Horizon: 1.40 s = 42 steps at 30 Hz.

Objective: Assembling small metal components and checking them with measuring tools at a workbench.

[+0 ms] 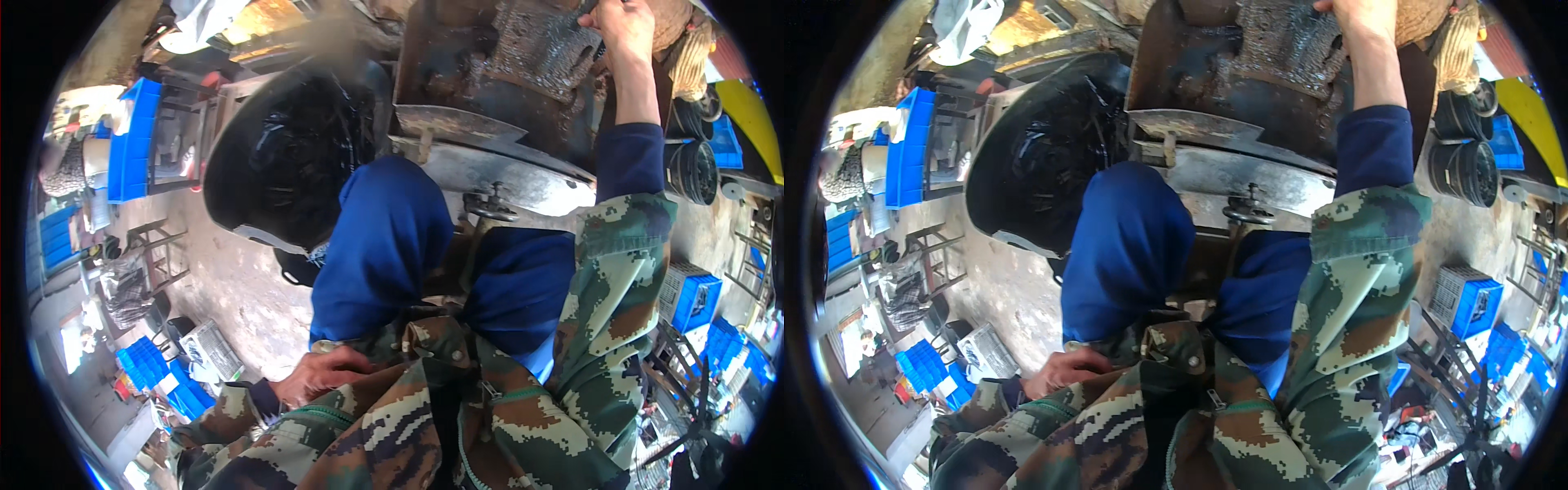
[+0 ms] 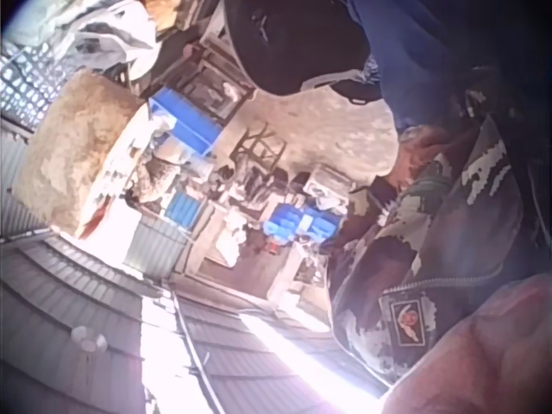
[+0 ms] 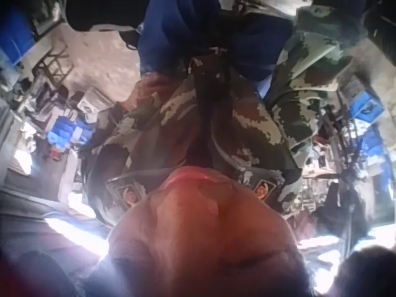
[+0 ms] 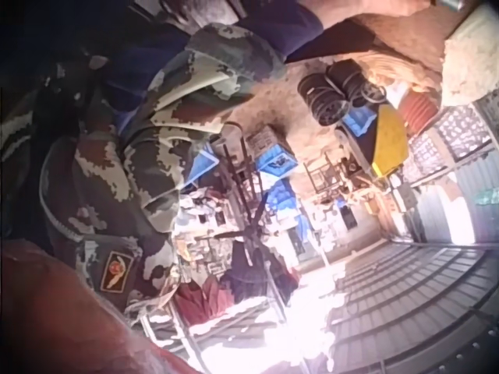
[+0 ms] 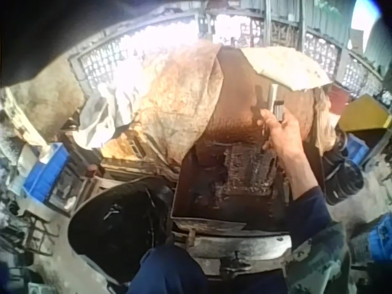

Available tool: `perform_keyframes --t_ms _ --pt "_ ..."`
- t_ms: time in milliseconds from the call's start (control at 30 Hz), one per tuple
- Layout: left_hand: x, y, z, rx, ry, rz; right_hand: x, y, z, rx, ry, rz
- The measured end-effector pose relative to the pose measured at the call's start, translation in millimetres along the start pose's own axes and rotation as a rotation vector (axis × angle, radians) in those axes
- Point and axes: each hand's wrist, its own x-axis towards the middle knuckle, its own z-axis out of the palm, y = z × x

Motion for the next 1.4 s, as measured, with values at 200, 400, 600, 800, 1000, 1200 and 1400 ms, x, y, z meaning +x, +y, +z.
perform_keyframes --t_ms 200,400,600,800,1000,1200,1400 --pt "8 10 -3 0.225 -0.160 -0.069 2 7 -5 0.043 -0.011 -0.001" --pt "17 9 10 0.430 -0.079 -0.061 2 5 2 0.051 -0.023 -0.018" --pt "20 9 20 0.439 -0.017 -0.251 5 11 -1 0.072 -0.034 -0.002" --pt "26 10 29 0.718 -0.089 -0.353 6 13 0 0.096 -0.044 -0.006" --pt "66 40 5 1.027 0.118 -0.030 8 16 -2 0.072 -0.049 -0.025" --pt "80 11 42 0.988 0.090 0.119 7 19 3 0.107 -0.058 -0.033" --pt "67 12 28 0.610 -0.141 -0.027 11 21 -5 0.087 -0.076 -0.035"
